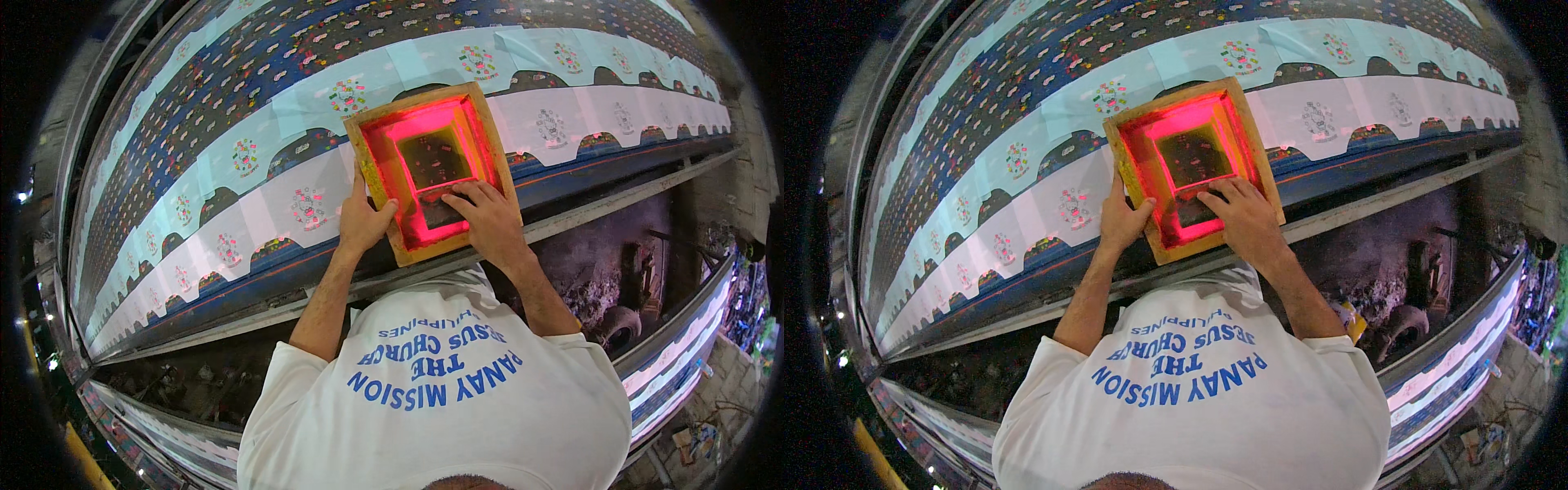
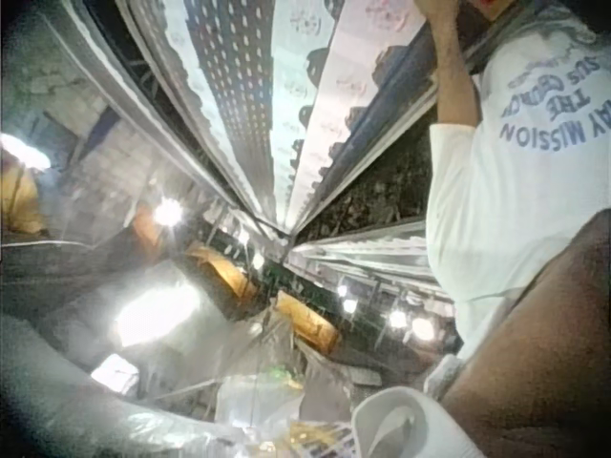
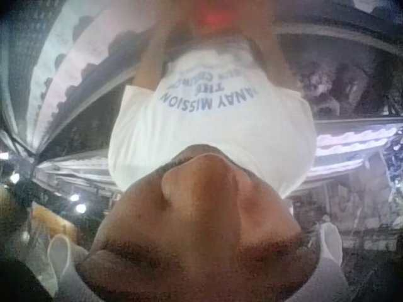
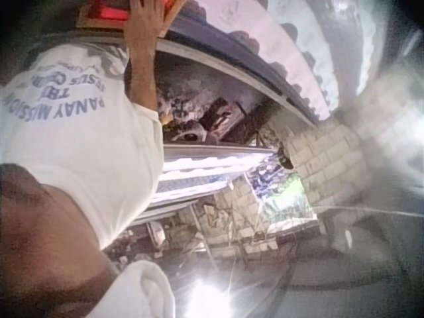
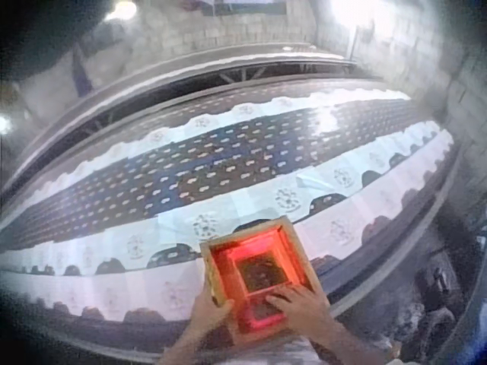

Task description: The person uses a wooden frame with a red screen to apply ink onto a long roll of patterned fabric. They repeatedly press the frame onto the fabric and move it along the roll to transfer the design.

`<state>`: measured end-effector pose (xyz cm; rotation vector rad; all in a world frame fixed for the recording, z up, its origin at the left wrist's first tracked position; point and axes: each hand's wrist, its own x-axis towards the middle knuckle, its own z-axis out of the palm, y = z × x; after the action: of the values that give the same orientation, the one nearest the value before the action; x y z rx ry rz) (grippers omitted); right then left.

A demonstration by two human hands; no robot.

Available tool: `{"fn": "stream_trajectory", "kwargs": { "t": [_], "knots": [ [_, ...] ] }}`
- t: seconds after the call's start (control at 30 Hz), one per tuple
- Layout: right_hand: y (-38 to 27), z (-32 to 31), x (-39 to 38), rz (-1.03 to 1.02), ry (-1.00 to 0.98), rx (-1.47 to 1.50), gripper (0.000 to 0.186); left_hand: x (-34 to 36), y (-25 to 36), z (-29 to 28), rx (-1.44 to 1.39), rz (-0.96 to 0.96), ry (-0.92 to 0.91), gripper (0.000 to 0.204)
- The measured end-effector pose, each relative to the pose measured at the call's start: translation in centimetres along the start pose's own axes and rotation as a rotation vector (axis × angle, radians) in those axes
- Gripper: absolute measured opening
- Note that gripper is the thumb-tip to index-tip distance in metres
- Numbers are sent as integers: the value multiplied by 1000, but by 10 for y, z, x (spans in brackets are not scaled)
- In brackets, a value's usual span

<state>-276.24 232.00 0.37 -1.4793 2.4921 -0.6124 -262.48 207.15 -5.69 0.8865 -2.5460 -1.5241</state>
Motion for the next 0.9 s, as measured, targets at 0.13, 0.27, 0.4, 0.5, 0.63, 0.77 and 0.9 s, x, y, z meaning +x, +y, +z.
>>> {"fn": "stream_trajectory", "kwargs": {
  "t": [0.13, 0.27, 0.4, 0.5, 0.63, 0.77, 0.9],
  "knots": [
    [2, -8, 0, -30, -6, -5, 55, 0, -2, 5, 1, 25, 21, 115],
    [5, -16, 2, -14, 11, 69, 52, -1, 2, 7, -51, -22, 12, 111],
    [12, -18, 13, -50, 6, 86, 51, 0, 3, 8, -102, -21, 24, 105],
    [12, -29, 19, -60, 7, 95, 50, 2, -1, 12, -45, 81, 75, 104],
    [22, -24, 29, -64, -39, 96, 52, 1, 2, 8, -73, 18, 44, 106],
    [20, -27, 39, -102, 24, 99, 54, -1, -9, 10, 75, 22, 59, 113],
    [27, -12, 66, -148, 160, 74, 47, 1, -3, 7, 53, 3, 5, 113]
  ]
}}
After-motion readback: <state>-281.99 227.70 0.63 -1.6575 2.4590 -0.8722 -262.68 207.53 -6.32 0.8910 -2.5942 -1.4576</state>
